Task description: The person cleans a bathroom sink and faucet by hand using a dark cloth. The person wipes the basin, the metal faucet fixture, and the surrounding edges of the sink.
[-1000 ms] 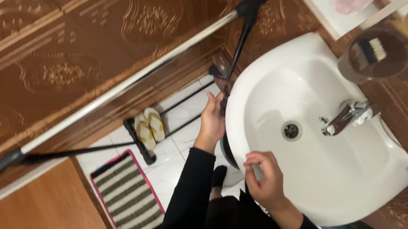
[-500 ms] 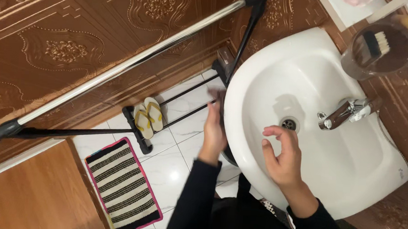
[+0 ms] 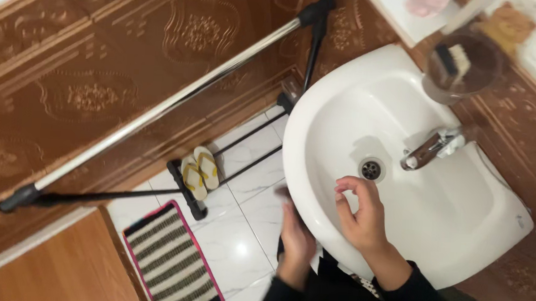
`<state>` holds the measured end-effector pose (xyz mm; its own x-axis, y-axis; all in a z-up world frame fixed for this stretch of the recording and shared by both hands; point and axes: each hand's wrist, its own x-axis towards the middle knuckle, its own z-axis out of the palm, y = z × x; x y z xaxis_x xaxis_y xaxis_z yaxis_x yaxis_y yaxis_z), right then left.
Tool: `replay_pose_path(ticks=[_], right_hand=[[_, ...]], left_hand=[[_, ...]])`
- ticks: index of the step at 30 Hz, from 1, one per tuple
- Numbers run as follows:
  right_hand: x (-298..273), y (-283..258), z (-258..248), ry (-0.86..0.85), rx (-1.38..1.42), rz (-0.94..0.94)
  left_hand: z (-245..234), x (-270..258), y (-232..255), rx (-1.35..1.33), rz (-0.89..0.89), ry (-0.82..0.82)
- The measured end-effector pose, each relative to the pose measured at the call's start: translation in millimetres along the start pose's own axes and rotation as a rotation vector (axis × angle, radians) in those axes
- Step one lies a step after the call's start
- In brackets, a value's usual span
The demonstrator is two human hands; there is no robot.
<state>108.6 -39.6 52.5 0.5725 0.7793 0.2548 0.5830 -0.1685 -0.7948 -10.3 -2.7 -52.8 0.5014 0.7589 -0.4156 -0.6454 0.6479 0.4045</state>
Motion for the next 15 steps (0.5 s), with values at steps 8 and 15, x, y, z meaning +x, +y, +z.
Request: replay_pose_path(ticks=[8, 15], right_hand=[[-4.1, -4.9, -15.9, 0.061, 0.043, -0.021], [-40.3, -59.2, -65.9, -0.191, 0.108, -0.333]], left_hand=[[-44.7, -93.6, -38.0, 0.137, -0.176, 0.281], [-2.6, -107.7, 42.7, 0.284, -0.148, -0.083]])
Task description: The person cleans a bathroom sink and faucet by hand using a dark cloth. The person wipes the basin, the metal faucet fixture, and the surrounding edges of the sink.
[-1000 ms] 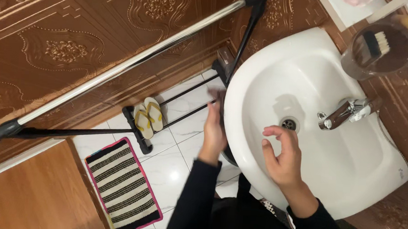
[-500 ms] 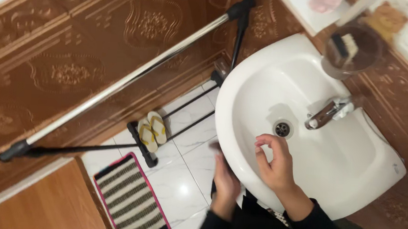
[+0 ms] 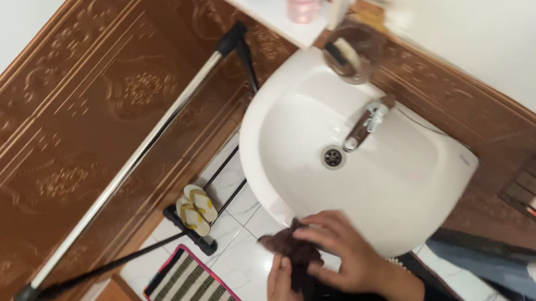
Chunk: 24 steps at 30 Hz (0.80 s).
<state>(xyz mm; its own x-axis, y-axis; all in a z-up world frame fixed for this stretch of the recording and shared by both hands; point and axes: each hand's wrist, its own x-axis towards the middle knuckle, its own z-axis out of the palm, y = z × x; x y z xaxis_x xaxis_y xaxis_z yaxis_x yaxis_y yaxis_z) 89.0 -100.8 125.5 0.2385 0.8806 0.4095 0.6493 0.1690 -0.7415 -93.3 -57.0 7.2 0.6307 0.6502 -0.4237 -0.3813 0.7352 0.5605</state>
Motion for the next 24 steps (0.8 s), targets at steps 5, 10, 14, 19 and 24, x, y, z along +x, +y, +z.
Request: replay_pose_path(ticks=[5, 10, 14, 19, 24], right_hand=[[-26.6, 8.2, 8.5, 0.283, -0.277, 0.335], [-95.6, 38.1, -36.5, 0.7, -0.8, 0.611], [-130.9, 95.1, -43.8, 0.793, -0.667, 0.697], [-152.1, 191.5, -82.1, 1.24, 0.165, 1.177], [-181.3, 163.2, -31.8, 1.276, 0.351, 1.166]], left_hand=[[69.1, 45.4, 46.2, 0.419, -0.206, -0.566], [127.6, 69.9, 54.3, 0.845, -0.048, -0.809], [135.0, 85.8, 28.4, 1.034, 0.052, -0.764], [129.7, 93.4, 3.8, 1.182, 0.202, -0.752], [128.3, 89.9, 0.8, 1.281, 0.29, -0.736]])
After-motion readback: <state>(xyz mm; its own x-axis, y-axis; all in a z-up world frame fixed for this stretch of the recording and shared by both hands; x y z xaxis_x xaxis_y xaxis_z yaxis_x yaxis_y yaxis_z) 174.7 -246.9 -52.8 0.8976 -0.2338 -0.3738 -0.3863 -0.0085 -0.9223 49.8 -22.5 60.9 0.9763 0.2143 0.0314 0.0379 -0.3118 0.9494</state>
